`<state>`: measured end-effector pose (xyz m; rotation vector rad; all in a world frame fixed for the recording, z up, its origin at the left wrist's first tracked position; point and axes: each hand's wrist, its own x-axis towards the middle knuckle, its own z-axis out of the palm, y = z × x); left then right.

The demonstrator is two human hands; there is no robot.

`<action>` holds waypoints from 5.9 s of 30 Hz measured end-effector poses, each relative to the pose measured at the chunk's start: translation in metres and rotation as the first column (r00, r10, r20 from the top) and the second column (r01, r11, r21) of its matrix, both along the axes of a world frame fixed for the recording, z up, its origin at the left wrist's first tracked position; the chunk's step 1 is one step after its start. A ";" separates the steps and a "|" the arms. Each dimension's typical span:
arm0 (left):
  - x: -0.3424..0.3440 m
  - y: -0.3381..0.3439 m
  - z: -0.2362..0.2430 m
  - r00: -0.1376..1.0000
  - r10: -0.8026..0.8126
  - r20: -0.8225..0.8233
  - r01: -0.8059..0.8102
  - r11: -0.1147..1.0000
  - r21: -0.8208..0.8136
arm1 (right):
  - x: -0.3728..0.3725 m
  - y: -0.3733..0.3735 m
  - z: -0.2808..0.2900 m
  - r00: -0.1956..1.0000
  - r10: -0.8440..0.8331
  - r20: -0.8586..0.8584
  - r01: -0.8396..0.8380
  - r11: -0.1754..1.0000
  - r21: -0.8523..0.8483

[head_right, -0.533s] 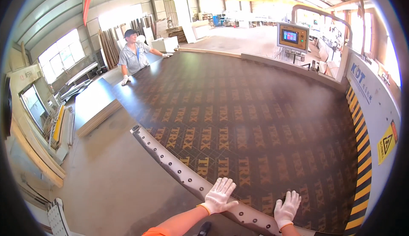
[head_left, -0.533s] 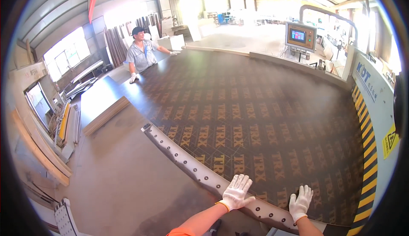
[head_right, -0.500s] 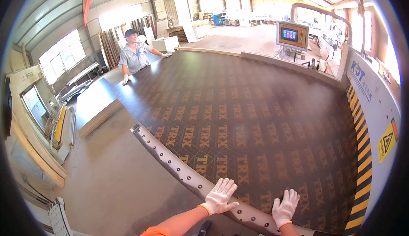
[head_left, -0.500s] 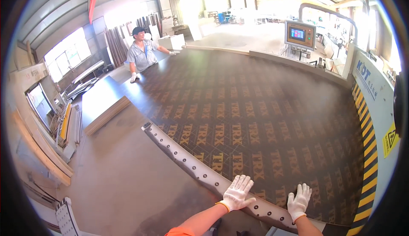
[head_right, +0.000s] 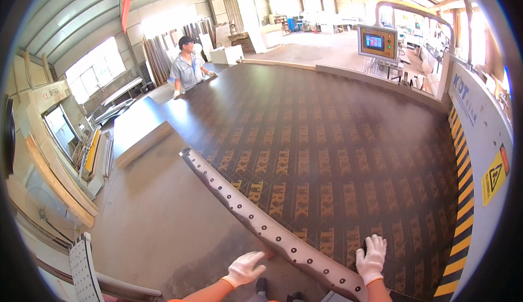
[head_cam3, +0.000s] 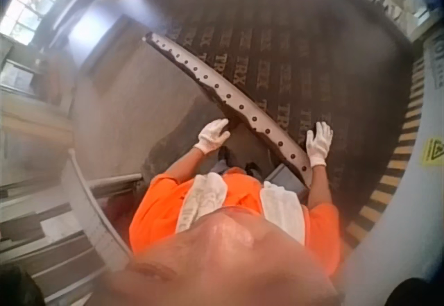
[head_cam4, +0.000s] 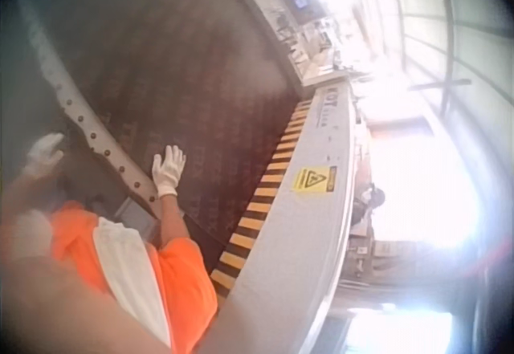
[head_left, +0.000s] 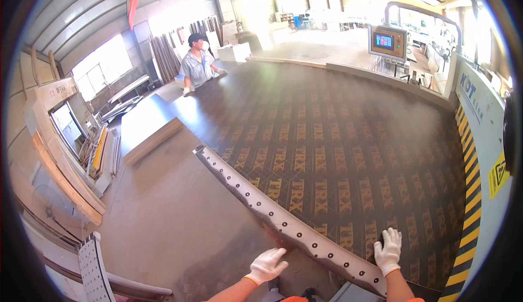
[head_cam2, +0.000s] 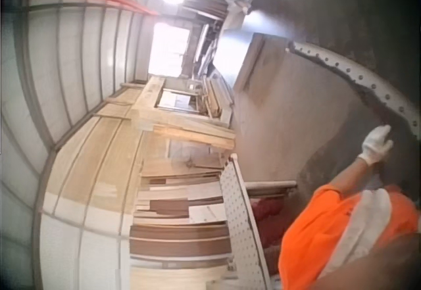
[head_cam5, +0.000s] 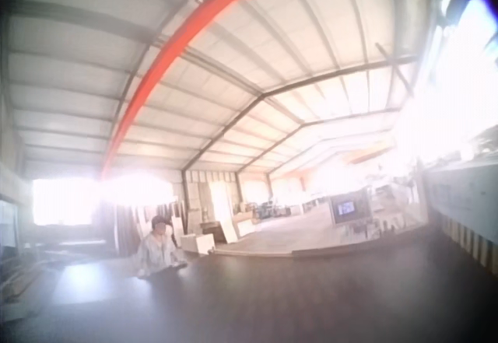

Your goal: The person, alongside a coworker, loads a wooden panel onto a cutting machine, blows dust off with an air nozzle, and feeds the board into the machine. After trimming, they remove the panel and stack it onto a pile on the floor.

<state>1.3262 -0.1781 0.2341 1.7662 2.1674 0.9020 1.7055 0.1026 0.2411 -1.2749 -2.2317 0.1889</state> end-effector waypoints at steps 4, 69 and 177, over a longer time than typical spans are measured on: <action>-0.002 -0.101 -0.084 0.923 0.359 0.140 -0.191 0.741 -0.644 | 0.045 0.009 -0.005 0.988 -0.153 0.037 0.154 0.987 -0.047; 0.767 0.173 -0.030 -0.482 0.485 0.730 -0.189 0.756 -0.627 | 0.525 0.044 0.042 0.880 -0.392 -0.269 0.012 0.585 -0.811; -1.035 -0.017 -0.074 0.140 0.984 -0.113 -0.487 -0.031 -0.873 | -1.050 0.366 -0.189 0.853 -0.494 0.167 0.300 0.204 -0.932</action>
